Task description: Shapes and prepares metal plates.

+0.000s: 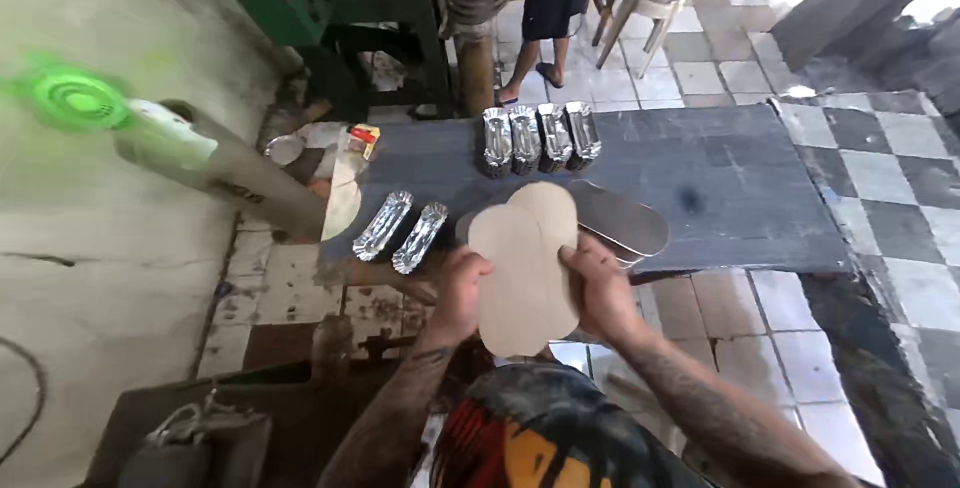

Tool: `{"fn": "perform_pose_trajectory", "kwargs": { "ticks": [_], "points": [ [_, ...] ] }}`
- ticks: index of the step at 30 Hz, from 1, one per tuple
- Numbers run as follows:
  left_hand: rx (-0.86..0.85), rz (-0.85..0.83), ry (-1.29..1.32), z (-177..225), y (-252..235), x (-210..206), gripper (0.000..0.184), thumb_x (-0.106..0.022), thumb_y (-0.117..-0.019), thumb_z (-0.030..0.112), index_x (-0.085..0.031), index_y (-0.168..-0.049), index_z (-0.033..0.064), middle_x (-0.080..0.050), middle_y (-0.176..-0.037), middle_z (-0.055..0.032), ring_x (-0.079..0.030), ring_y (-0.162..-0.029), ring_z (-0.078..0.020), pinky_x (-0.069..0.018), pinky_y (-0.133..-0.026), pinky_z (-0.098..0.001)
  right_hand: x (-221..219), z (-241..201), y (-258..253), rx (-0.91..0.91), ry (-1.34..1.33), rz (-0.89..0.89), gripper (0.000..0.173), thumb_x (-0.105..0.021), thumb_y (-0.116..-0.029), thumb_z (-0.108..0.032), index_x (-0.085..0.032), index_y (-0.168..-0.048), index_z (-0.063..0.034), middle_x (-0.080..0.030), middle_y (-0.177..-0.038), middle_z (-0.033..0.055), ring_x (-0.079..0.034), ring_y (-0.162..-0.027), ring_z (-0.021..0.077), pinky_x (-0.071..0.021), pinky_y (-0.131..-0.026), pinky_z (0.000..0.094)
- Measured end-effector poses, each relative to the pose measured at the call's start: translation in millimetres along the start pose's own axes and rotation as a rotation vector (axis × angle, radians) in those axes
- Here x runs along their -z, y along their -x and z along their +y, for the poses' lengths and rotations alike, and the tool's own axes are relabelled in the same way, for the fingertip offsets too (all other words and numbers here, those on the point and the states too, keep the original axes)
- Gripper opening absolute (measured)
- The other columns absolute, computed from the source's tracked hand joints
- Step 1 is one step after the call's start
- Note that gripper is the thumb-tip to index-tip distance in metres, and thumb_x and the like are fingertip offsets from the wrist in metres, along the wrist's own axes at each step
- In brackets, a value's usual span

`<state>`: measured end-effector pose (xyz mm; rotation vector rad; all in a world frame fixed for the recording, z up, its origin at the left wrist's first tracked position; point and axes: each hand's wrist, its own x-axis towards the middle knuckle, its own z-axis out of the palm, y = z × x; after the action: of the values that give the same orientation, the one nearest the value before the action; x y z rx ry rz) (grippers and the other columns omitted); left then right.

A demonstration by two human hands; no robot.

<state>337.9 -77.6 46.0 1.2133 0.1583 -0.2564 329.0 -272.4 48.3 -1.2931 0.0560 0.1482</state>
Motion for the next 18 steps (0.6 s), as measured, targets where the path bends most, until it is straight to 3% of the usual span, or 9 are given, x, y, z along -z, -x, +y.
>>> {"fn": "perform_pose_trajectory", "kwargs": {
  "ticks": [2,4,6,9,11,12,14,15,18],
  "points": [
    [0.159,0.112,0.216,-26.5,15.0,5.0,0.024,-0.042,-0.0915,0.004,-0.057,-0.111,0.0069,-0.071,-0.092,-0.0066,-0.071,-0.083,-0.0165,-0.0614,-0.073,-0.0382,-17.4,21.0,9.0,-0.167,-0.111,-0.063,0.025,-0.039,-0.1051,-0.01,-0.061,-0.116,-0.0046,-0.072,-0.087,0.0052,-0.072,-0.076,0.015,-0.063,-0.071,0.0364],
    [0.179,0.156,0.401,-37.1,32.4,5.7,0.022,-0.04,-0.0899,0.003,-0.059,-0.099,0.0084,-0.073,-0.085,-0.0063,-0.072,-0.078,-0.0143,-0.0618,-0.07,-0.0338,-5.0,24.3,11.2,-0.273,-0.122,-0.298,0.022,-0.044,-0.1004,-0.004,-0.062,-0.114,-0.0042,-0.073,-0.093,0.0048,-0.072,-0.083,0.0149,-0.0625,-0.077,0.0369],
    [-0.026,0.086,0.613,-62.0,40.5,0.8,0.025,-0.048,-0.0843,0.005,-0.07,-0.078,0.0149,-0.074,-0.078,-0.0004,-0.072,-0.074,-0.0072,-0.0604,-0.069,-0.0265,8.4,25.7,7.8,-0.311,-0.271,-0.539,0.023,-0.053,-0.0985,-0.002,-0.067,-0.115,-0.0079,-0.075,-0.102,0.0047,-0.073,-0.092,0.0139,-0.0616,-0.084,0.0363],
    [-0.24,-0.084,0.763,-114.2,29.2,-13.2,0.02,-0.059,-0.0898,0.021,-0.076,-0.079,0.0218,-0.076,-0.082,0.0055,-0.071,-0.08,-0.0026,-0.0592,-0.074,-0.0239,16.8,43.3,6.8,-0.324,-0.398,-0.577,0.023,-0.057,-0.097,0.0,-0.072,-0.112,-0.0086,-0.076,-0.104,0.0062,-0.073,-0.095,0.0147,-0.0609,-0.087,0.0376],
    [-0.067,0.016,0.528,-142.4,23.3,-6.8,0.014,-0.061,-0.0869,0.017,-0.075,-0.083,0.0165,-0.075,-0.081,0.0054,-0.07,-0.077,-0.0009,-0.059,-0.072,-0.0221,48.7,68.1,4.7,-0.282,-0.08,-0.505,0.021,-0.056,-0.0963,0.0,-0.069,-0.112,-0.0043,-0.075,-0.101,0.0054,-0.071,-0.09,0.0126,-0.0608,-0.082,0.0348],
    [0.092,-0.001,0.24,-160.1,17.2,2.0,0.016,-0.052,-0.0895,0.011,-0.068,-0.094,0.0099,-0.071,-0.085,0.0045,-0.066,-0.079,-0.0002,-0.0565,-0.074,-0.0211,75.4,85.0,5.8,-0.23,0.233,-0.508,0.019,-0.057,-0.0966,-0.004,-0.068,-0.112,-0.0006,-0.073,-0.102,0.0063,-0.07,-0.091,0.0121,-0.0599,-0.082,0.0327],
    [0.338,-0.281,-0.339,-213.4,-16.9,18.7,0.029,-0.049,-0.1042,0.011,-0.06,-0.127,-0.0029,-0.066,-0.112,-0.0114,-0.063,-0.102,-0.0132,-0.0527,-0.095,-0.0331,136.7,114.4,17.8,-0.156,0.847,-0.712,0.031,-0.054,-0.0994,-0.01,-0.068,-0.123,0.0034,-0.069,-0.125,0.017,-0.066,-0.117,0.0238,-0.0528,-0.104,0.0415],
    [0.381,-0.38,-0.56,-246.1,-39.0,21.2,0.037,-0.052,-0.1056,0.018,-0.058,-0.136,-0.0017,-0.066,-0.125,-0.0177,-0.064,-0.114,-0.0229,-0.0509,-0.103,-0.0431,162.2,121.9,27.6,-0.22,1.088,-0.885,0.037,-0.051,-0.1016,-0.009,-0.063,-0.136,0.0003,-0.062,-0.139,0.02,-0.059,-0.131,0.0311,-0.0464,-0.112,0.0478],
    [0.549,-0.407,-0.986,-300.7,-96.4,4.0,0.056,-0.045,-0.1053,0.043,-0.052,-0.143,0.0015,-0.061,-0.135,-0.0249,-0.058,-0.128,-0.0399,-0.0436,-0.106,-0.0625,199.3,131.7,68.4,-0.648,1.392,-1.053,0.04,-0.061,-0.0992,-0.015,-0.061,-0.137,-0.0031,-0.059,-0.14,0.0224,-0.055,-0.133,0.0392,-0.0432,-0.113,0.055]
  ]
}}
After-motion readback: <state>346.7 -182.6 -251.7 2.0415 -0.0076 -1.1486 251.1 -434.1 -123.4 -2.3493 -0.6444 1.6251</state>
